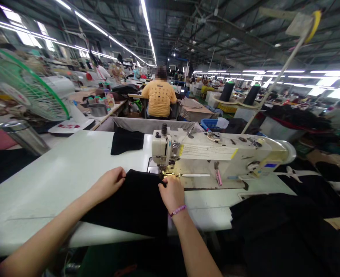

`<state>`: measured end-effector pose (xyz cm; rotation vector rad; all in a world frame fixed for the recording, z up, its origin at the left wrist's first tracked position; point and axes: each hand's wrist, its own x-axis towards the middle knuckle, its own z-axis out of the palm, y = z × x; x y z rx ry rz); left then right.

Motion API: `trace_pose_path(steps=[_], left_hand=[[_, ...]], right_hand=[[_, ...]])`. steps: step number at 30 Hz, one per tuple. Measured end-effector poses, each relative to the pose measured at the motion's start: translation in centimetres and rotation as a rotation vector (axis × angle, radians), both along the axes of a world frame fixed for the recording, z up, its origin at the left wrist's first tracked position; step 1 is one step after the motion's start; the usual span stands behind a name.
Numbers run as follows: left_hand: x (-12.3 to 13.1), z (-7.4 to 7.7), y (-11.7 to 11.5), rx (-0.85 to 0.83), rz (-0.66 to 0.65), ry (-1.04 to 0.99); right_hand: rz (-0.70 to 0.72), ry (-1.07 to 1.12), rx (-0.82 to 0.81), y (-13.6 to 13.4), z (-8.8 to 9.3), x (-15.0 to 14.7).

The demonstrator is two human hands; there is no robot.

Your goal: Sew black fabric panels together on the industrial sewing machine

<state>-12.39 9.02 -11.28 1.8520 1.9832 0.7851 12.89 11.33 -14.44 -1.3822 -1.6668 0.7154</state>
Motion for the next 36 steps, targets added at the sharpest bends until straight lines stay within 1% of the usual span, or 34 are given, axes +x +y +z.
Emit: trace_pose_path(steps=[2,3,5,7,8,10,13,18,20,23,26,29,32,34,36], left_hand=[[0.5,0.2,-1.1,0.065,0.035,-0.071],[0.8,0.4,-1.9,0.085,0.052,-0.152],[1.2,1.3,-3.6,0.070,0.059,-0.425],[1.5,2.5,-5.2,0.034,0.029,-0.746],[1.7,3.2,-5.8,0.031,0.010,-0.868],[2.0,4.3,-6.7,0.078,-0.006,-0.979],[2.3,5.3,-7.2,0.158,0.001,-1.026],[3.0,5.8,-7.5,0.156,0.023,-1.014],[3.3,6.1,-7.7,0.214,0.059,-0.985],[3.9,6.5,-8.0,0.353,0.121,-0.896],[4.4,6.9,-8.3,0.443,0.166,-0.827],[4.7,7.1,-8.3,0.483,0.203,-0.846],[4.8,7.2,-8.2,0.494,0.213,-0.889],[4.9,7.2,-8.2,0.458,0.217,-0.944],[4.9,7.3,-8.2,0.398,0.235,-1.024]], right_hand=[[0.026,0.078,-0.008,-0.5,0.0,0.4],[0.045,0.124,-0.011,-0.9,0.1,0.8],[0.087,0.216,-0.018,-1.7,0.2,1.6],[0.111,0.342,-0.060,-2.6,0.3,2.6],[0.108,0.409,-0.094,-2.9,0.3,3.1],[0.073,0.508,-0.156,-3.4,0.3,4.0],[-0.001,0.501,-0.158,-3.8,0.5,4.8],[-0.036,0.485,-0.102,-4.4,1.7,5.3],[-0.058,0.481,-0.099,-4.6,2.3,5.2],[-0.079,0.494,-0.116,-4.9,2.6,5.1],[-0.073,0.640,-0.205,-5.1,2.6,4.8],[-0.082,0.806,-0.309,-5.4,2.9,4.4],[-0.188,0.892,-0.336,-5.5,4.0,4.0],[-0.267,0.946,-0.358,-5.5,4.9,3.8],[-0.305,1.001,-0.386,-5.5,5.6,3.6]])
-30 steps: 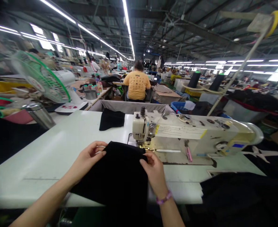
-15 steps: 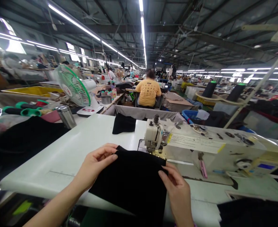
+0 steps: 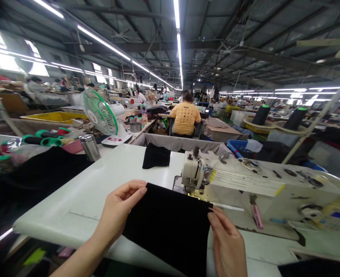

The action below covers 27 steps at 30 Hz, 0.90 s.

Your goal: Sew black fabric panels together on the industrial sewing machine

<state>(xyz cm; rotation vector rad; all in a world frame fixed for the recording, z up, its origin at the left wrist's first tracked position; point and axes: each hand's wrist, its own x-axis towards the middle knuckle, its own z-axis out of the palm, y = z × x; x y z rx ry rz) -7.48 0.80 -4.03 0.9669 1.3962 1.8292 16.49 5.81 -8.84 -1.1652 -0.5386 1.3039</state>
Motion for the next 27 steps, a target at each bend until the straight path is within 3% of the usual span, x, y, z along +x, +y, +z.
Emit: trace_pose_path(steps=[6,16,22,27], left_hand=[[0.2,0.1,0.1,-0.070,-0.022,-0.155],[0.0,-0.2,0.8,-0.051,0.009,-0.151],[-0.1,0.5,1.0,-0.069,0.026,-0.288],[-0.1,0.8,1.2,-0.137,0.072,-0.327]], right_hand=[[0.013,0.053,-0.003,-0.2,1.0,-0.1],[-0.001,-0.205,0.203,0.2,-1.4,0.7],[0.005,-0.340,0.373,0.0,0.0,0.5],[0.028,-0.306,0.381,0.4,0.7,0.1]])
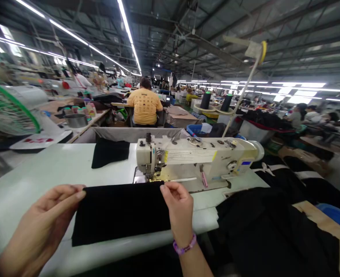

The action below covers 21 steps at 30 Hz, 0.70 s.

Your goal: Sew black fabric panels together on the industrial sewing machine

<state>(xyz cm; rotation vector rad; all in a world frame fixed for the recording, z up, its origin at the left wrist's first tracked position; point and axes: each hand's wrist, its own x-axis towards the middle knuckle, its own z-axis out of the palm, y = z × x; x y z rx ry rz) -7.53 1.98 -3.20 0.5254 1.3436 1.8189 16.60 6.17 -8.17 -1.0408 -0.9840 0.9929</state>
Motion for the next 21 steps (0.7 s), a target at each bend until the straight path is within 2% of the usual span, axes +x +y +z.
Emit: trace_pose_path(steps=[8,12,18,21], left_hand=[[0.5,0.7,-0.4,-0.076,0.037,0.003],[0.4,0.8,-0.7,-0.080,0.027,0.033],[-1.3,0.0,-0.7,-0.059,0.040,0.079],[-2.5,0.7,-0.9,0.008,0.059,0.244]], right_hand=[[-0.009,-0.019,0.055,0.1,0.1,-0.3],[-0.002,-0.106,0.077,0.0,0.3,-0.5],[0.032,-0.147,0.068,0.2,0.6,-0.8],[0.104,-0.186,0.069,-0.1,0.9,-1.0]])
